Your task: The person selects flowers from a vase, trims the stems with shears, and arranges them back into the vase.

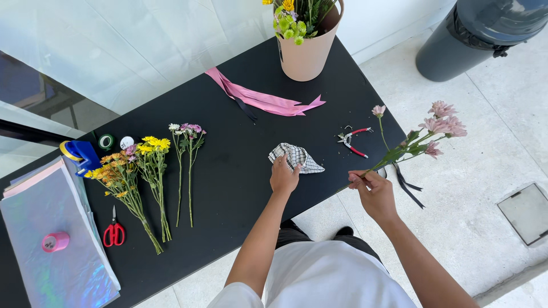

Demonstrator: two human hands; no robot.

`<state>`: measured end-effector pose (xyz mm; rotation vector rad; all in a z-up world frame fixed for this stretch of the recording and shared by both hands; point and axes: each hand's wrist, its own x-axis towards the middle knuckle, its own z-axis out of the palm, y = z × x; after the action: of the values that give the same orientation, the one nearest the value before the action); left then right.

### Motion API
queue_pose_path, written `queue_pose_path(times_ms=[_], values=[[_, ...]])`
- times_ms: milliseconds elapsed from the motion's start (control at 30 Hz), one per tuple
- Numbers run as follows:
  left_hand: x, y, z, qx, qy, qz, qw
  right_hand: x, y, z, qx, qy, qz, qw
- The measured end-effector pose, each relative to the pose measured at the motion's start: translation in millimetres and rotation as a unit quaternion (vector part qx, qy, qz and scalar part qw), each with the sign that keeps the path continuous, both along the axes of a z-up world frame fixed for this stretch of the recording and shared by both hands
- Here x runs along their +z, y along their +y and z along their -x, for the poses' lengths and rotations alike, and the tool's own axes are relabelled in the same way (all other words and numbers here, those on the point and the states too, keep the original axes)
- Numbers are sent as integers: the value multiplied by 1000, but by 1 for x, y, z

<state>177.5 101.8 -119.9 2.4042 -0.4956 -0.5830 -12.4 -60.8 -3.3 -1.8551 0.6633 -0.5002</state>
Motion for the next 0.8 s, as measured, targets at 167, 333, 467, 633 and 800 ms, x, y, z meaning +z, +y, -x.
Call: queue_pose_path(times_ms=[167, 333, 467, 633, 800], values=[[-62, -11, -27, 60, 104, -132, 984, 6, 4, -1, -37, 10, -25, 999], [-121, -14, -36, 109, 77, -37, 990, 17, -2, -6, -39, 25, -18, 999], [-69, 4, -35, 115, 102, 144, 978, 23, -12, -24, -4, 24, -16, 1000], [-13, 12, -18, 107, 322, 419, 842, 48, -19, -62, 67, 17, -68, 995], [65, -3, 4, 107, 465, 496, 725, 64, -26, -107, 147, 15, -115, 982]])
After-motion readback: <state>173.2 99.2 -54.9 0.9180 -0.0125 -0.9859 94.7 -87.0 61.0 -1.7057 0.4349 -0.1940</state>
